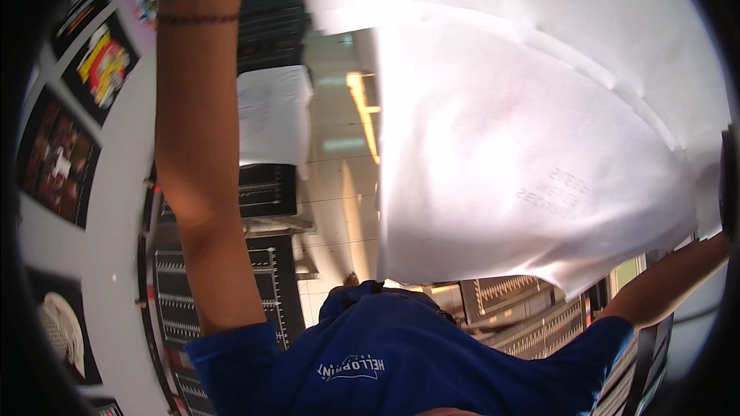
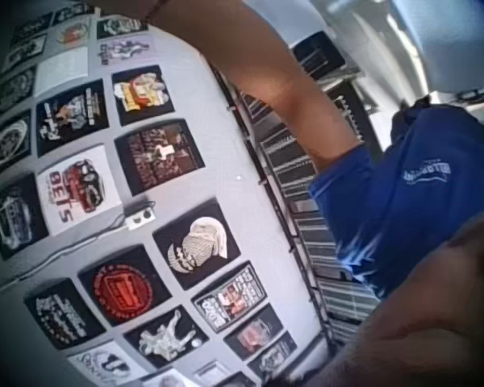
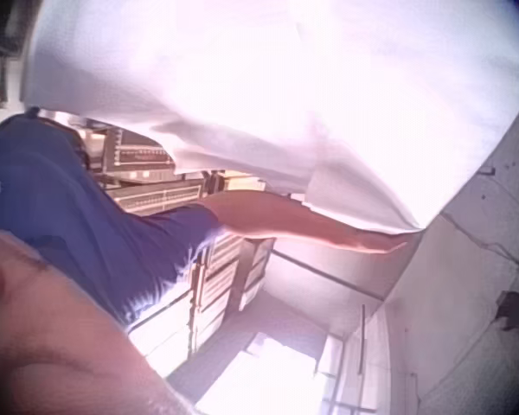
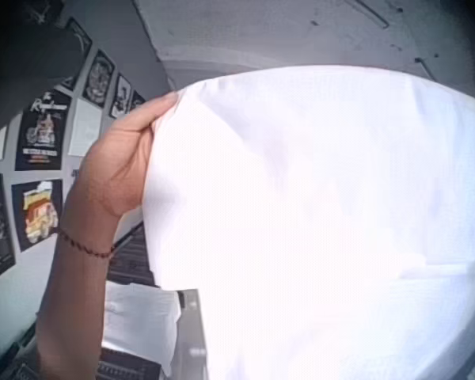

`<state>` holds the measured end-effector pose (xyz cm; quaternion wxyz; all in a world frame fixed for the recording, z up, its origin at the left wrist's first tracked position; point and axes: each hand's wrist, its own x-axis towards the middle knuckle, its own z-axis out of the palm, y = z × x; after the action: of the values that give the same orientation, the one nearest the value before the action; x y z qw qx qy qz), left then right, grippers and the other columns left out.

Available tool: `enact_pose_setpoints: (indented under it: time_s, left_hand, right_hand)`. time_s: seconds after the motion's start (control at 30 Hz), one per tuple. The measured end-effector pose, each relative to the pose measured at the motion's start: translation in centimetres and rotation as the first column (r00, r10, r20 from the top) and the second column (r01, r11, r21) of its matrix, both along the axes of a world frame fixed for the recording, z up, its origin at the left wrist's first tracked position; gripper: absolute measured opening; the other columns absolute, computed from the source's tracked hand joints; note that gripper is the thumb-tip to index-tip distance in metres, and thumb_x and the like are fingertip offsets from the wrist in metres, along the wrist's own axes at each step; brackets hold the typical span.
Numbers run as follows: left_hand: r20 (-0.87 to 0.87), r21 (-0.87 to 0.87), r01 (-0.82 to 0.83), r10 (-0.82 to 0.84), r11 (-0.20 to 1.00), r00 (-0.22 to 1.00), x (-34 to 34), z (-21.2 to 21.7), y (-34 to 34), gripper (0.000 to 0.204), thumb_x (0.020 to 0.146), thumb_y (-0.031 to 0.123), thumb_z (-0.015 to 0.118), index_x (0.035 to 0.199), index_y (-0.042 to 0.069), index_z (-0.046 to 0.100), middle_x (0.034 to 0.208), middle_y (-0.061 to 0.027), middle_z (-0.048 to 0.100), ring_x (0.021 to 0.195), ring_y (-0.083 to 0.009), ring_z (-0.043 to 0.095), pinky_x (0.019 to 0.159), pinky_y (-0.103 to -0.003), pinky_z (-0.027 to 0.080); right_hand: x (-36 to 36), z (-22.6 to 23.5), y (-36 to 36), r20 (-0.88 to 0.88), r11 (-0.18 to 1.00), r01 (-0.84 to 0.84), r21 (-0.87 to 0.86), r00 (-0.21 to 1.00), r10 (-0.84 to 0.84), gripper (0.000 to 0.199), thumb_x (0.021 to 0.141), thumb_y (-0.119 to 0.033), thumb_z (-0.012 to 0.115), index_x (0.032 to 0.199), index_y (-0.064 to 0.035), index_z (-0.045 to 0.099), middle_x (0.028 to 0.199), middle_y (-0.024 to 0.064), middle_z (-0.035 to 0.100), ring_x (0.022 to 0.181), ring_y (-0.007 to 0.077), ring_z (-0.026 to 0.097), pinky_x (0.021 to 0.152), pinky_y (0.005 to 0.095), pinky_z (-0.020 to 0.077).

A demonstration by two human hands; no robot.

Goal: The person repeatedly picks up white t-shirts with a printed design from a table, folds them by hand, and stacks them. The person also handles a black t-shirt with a similar design, folding it and placing it on the stack.

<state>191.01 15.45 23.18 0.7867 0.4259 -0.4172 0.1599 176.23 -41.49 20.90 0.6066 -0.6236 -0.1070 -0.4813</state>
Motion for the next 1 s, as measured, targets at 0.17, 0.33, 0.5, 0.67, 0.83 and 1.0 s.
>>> enact_pose_setpoints:
  time_s: [0.17,0.33,0.5,0.67,0.83,1.0]
  left_hand:
    - [0.088,0.023,-0.366,0.363,0.930,0.928,-1.5,-3.6,12.6,0.034,0.094,0.027,0.054,0.108,-0.003,0.061,0.092,-0.0090,0.067,0.076,-0.0089,0.064,0.064,-0.018,0.054]
    - [-0.330,-0.110,-0.458,0.403,0.882,0.854,-2.6,-8.2,21.5,0.025,0.095,0.017,0.052,0.107,-0.004,0.060,0.100,-0.0123,0.067,0.085,-0.0176,0.067,0.075,-0.028,0.056]
    - [-0.488,-0.004,-0.847,0.738,0.531,0.465,-0.8,-12.8,23.1,0.027,0.094,0.020,0.055,0.108,-0.002,0.061,0.100,-0.0115,0.068,0.082,-0.0176,0.067,0.073,-0.027,0.055]
    - [-0.607,0.130,-0.987,0.795,0.095,-0.004,3.3,-19.0,30.6,0.023,0.090,0.019,0.059,0.105,0.002,0.065,0.092,-0.0062,0.067,0.078,-0.0132,0.064,0.070,-0.024,0.051]
    - [-0.668,0.358,-0.916,0.636,-0.180,-0.386,7.2,-16.4,32.5,0.029,0.090,0.026,0.058,0.103,0.002,0.066,0.086,-0.0056,0.067,0.070,-0.0151,0.063,0.064,-0.028,0.051]
    - [-0.606,0.341,-0.913,0.691,-0.223,-0.395,8.7,-14.4,31.2,0.031,0.091,0.028,0.057,0.106,0.002,0.065,0.090,-0.0051,0.066,0.074,-0.0125,0.061,0.068,-0.025,0.049]
  right_hand:
    - [19.8,0.3,10.9,-0.081,0.915,-0.404,-0.002,0.912,0.402,0.053,0.087,-0.039,0.062,0.118,0.0028,0.055,0.107,0.0099,0.063,0.092,0.0207,0.060,0.085,0.0336,0.0475]
    - [39.2,0.2,25.7,-0.195,0.675,-0.738,-0.007,0.663,0.723,0.051,0.087,-0.038,0.062,0.117,0.0027,0.056,0.104,0.0086,0.064,0.089,0.0192,0.061,0.083,0.0323,0.0477]
    - [56.1,-1.6,45.9,-0.386,0.224,-0.973,0.048,0.188,0.903,0.049,0.087,-0.036,0.063,0.116,0.0026,0.057,0.102,0.0074,0.065,0.086,0.0177,0.061,0.082,0.0310,0.0480]
    - [67.6,-7.0,67.0,-0.682,0.129,-0.990,-0.053,0.130,0.719,0.034,0.088,-0.031,0.062,0.102,-0.0005,0.062,0.089,0.0107,0.067,0.075,0.0215,0.065,0.075,0.0361,0.0511]
    - [72.7,-9.3,79.4,-0.543,-0.279,-0.910,0.306,-0.407,0.734,0.030,0.089,-0.027,0.062,0.103,-0.0002,0.061,0.090,0.0113,0.067,0.077,0.0210,0.065,0.073,0.0359,0.0539]
    - [77.5,-10.2,83.2,-0.501,-0.381,-0.862,0.333,-0.504,0.703,0.030,0.092,-0.027,0.058,0.108,-0.0014,0.059,0.097,0.0105,0.066,0.084,0.0200,0.065,0.076,0.0341,0.0537]
